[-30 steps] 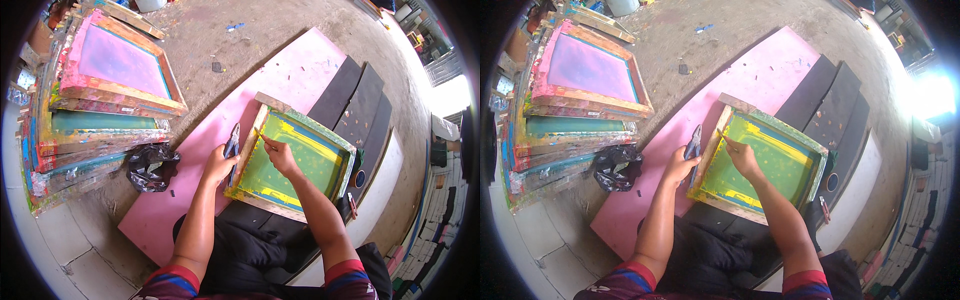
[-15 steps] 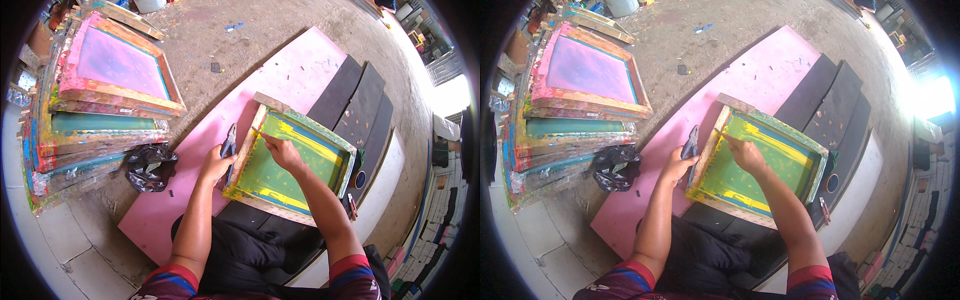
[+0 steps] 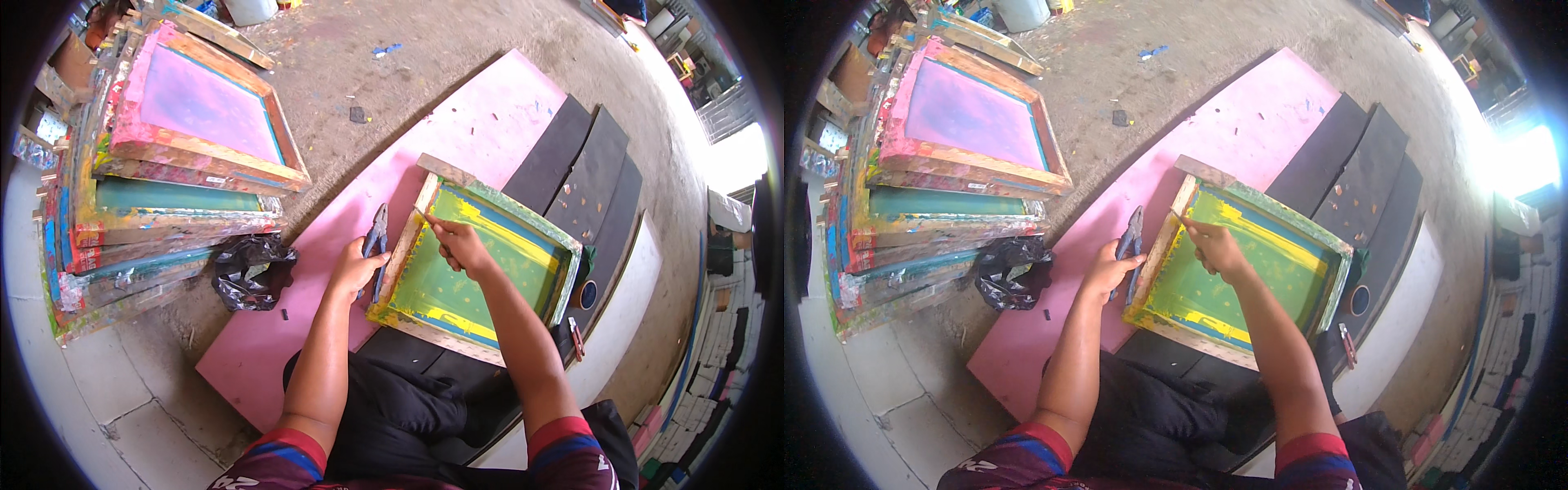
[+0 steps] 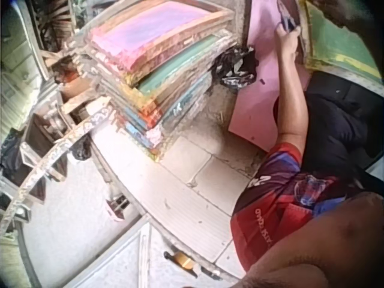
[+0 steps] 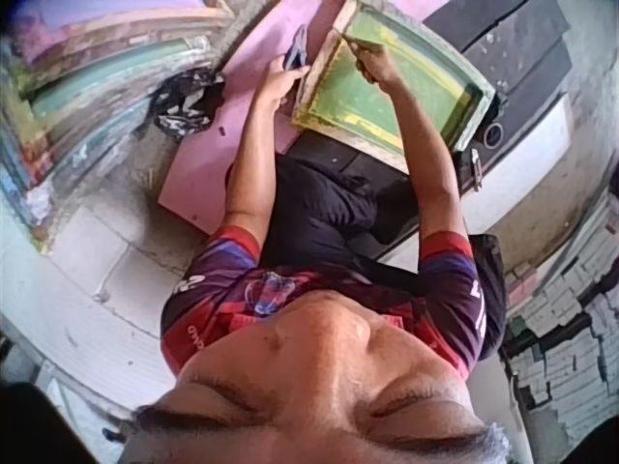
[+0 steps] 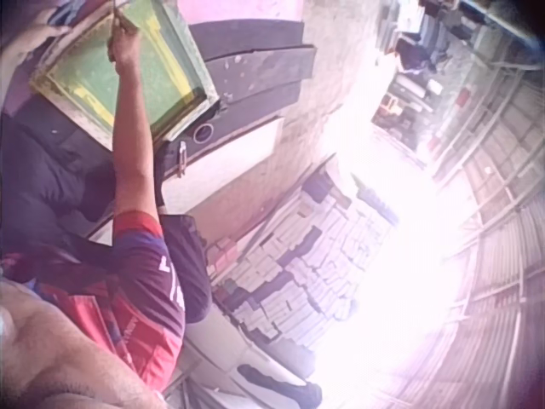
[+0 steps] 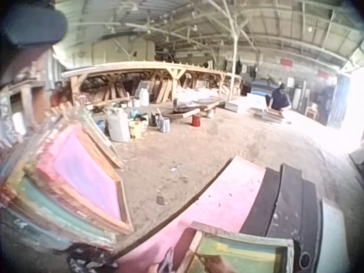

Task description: The person uses a utility knife and pliers to scrape and remove dried yellow paint from the edges of a wooden screen printing frame. They work methodically along the frame's perimeter, occasionally switching tools to pry or pull at stubborn areas.

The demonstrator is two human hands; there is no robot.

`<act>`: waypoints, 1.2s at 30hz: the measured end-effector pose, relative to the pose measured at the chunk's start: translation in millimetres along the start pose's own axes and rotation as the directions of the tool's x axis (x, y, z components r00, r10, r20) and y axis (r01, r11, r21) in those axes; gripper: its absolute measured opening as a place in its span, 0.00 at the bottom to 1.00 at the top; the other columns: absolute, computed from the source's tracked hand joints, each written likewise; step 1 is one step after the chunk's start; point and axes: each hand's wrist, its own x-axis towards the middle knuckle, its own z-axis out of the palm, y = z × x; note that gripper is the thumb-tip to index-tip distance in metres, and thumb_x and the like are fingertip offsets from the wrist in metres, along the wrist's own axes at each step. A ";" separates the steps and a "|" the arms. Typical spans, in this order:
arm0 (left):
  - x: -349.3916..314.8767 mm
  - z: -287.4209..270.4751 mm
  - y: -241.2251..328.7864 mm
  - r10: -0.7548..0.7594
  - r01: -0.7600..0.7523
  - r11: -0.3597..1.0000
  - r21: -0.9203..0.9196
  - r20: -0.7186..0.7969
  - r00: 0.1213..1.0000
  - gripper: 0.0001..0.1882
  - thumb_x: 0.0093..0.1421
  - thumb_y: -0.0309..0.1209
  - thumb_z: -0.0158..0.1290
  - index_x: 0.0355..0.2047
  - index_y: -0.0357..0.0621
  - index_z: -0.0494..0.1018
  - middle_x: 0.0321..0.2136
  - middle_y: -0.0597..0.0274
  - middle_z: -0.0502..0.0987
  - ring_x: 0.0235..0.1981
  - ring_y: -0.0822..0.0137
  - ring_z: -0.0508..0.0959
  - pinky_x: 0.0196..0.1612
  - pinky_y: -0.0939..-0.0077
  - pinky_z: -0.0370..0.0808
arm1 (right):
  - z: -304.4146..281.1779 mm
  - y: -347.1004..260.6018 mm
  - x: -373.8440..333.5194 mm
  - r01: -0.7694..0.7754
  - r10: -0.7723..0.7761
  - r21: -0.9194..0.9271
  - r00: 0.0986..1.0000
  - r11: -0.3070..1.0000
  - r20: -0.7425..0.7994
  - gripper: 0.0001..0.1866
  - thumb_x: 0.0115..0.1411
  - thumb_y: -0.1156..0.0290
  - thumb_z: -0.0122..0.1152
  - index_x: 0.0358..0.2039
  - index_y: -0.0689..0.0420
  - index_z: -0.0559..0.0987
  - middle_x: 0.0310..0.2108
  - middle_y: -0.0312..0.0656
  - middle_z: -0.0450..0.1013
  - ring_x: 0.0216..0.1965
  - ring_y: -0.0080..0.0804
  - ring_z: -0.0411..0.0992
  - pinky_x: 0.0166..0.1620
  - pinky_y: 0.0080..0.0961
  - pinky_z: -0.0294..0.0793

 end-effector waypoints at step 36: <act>4.0 6.6 -9.3 0.043 -0.043 0.999 0.004 -0.035 0.998 0.09 0.64 0.22 0.61 0.41 0.34 0.73 0.30 0.59 0.79 0.22 0.64 0.83 0.24 0.69 0.82 | 3.1 47.9 -11.1 0.327 -0.483 -0.635 0.872 0.700 -0.083 0.22 0.75 0.62 0.58 0.68 0.46 0.76 0.22 0.32 0.73 0.20 0.22 0.65 0.29 0.27 0.71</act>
